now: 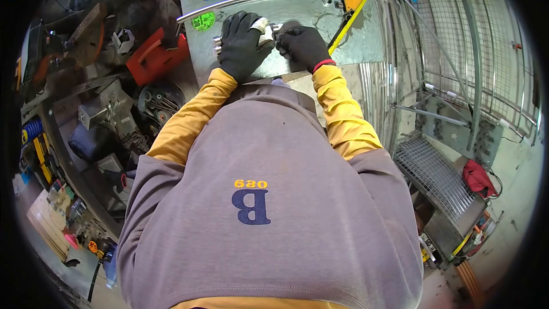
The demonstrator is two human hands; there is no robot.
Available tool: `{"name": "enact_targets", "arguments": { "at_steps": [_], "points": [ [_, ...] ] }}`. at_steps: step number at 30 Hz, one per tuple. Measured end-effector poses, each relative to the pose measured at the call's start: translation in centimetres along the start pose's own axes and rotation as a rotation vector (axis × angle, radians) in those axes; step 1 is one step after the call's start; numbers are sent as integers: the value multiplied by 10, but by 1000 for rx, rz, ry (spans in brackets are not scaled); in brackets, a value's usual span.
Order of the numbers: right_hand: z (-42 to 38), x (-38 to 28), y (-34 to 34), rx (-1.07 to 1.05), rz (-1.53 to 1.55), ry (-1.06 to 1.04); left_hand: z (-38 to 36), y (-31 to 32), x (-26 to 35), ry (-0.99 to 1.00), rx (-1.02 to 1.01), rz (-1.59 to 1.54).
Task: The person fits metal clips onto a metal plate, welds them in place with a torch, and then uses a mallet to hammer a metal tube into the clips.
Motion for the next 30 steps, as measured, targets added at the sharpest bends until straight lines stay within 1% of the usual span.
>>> {"name": "enact_targets", "arguments": {
  "at_steps": [3, 6, 9, 12, 16, 19, 21, 24, 27, 30],
  "points": [
    [10, -4, -4, -73, -105, 51, 0, 1, -1, -3, -25, 14],
    [14, -11, -6, -90, -204, 72, 0, 4, -1, -8, -62, 40],
    [18, -12, -7, -118, -240, 104, -1, 4, -1, -16, -63, 53],
    [19, -15, -6, -126, -269, 79, 0, 4, 0, -16, -60, 59],
    [17, -19, -5, -113, -251, 98, 1, 4, -1, -19, -91, 67],
    [22, -16, -7, -131, -236, 104, -1, 7, -1, -10, -62, 51],
    [27, -14, -8, -142, -286, 55, 1, 6, -1, -9, -9, 36],
    [28, -17, -8, -134, -336, 12, 2, 3, 0, 7, -15, 37],
    [25, -22, -8, -152, -325, 57, 4, 2, 1, -3, -21, 25],
    [28, -18, -10, -149, -301, 47, 7, 2, 3, -15, -49, 19]
  ]
}}
Point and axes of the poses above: each hand's wrist, its own z-axis towards the middle knuckle, its own y-axis out of the palm, x = y × z, the point moved 4 cm from there along z, towards the middle knuckle, and after that the axes turned 12 degrees about z, right-handed, at the moved point
